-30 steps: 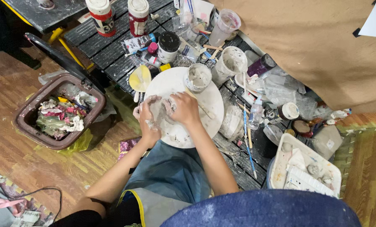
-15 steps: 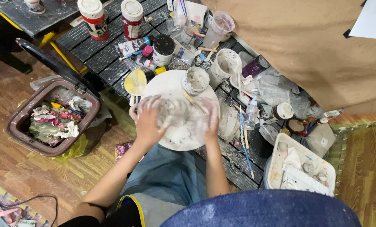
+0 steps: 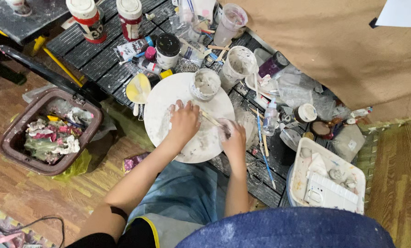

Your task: The person kneads and shapes a lump of gray clay on a white circular board using both hands and a wooden modeling tool. They repeatedly press, fold, and smooth the clay, occasionally using the tool to refine the surface.

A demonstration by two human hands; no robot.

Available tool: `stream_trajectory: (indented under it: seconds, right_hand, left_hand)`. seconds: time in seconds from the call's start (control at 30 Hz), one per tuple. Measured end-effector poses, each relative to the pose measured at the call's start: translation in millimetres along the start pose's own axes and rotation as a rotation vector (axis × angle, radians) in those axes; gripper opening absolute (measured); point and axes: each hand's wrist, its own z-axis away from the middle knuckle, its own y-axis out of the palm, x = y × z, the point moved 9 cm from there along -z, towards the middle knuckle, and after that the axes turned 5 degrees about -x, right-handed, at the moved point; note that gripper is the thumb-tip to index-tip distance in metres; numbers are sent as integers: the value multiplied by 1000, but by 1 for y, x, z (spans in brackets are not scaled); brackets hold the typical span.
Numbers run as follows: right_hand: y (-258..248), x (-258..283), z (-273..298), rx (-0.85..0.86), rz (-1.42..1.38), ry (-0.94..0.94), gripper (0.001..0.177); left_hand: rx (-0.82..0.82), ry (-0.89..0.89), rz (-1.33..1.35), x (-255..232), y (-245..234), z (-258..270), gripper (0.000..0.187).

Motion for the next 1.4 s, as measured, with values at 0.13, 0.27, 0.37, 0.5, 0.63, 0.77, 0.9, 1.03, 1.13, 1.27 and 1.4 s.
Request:
stream_trajectory:
  seconds: [0.13,0.27,0.37,0.5,0.63,0.77,0.9,1.03,1.13,1.27,1.4]
  right_hand:
    - [-15,-28,18,-68,-33,120,25]
    - [-27,-35,38,-119,-18,46,27]
    - [-37,-36,50,-162,68,39,25]
    - [-34,-39,54,-33,13,199,27]
    - [-38,-27,59,21,-23,235,20]
    - [-58,13,64,-105,248,-64,21]
    - [-43,-27,73,237,5,489,26]
    - [-63,-16,65,200,4,282,24]
    - [-67,-15,69,148,46,271,18]
    - [-44,-26,93,230,233,590,14]
    - [-44,24,78,-22,217,188,15]
  left_hand:
    - [164,62,97,1,1,-8,26]
    - [215,133,307,9,-26,-10,32]
    - [-2,293,315,6,-63,-3,52]
    - [-150,417,198,-2,-80,15,65]
    - [-140,209,331,33,-84,54,53]
    - [32,-6,258,60,-65,74,70]
    - [121,60,255,41,-70,83,92]
    - [55,40,329,40,-85,80,94]
    - [64,42,251,47,-80,65,95]
    - [60,90,135,41,-75,61,98]
    - [58,105,138,36,-72,69,103]
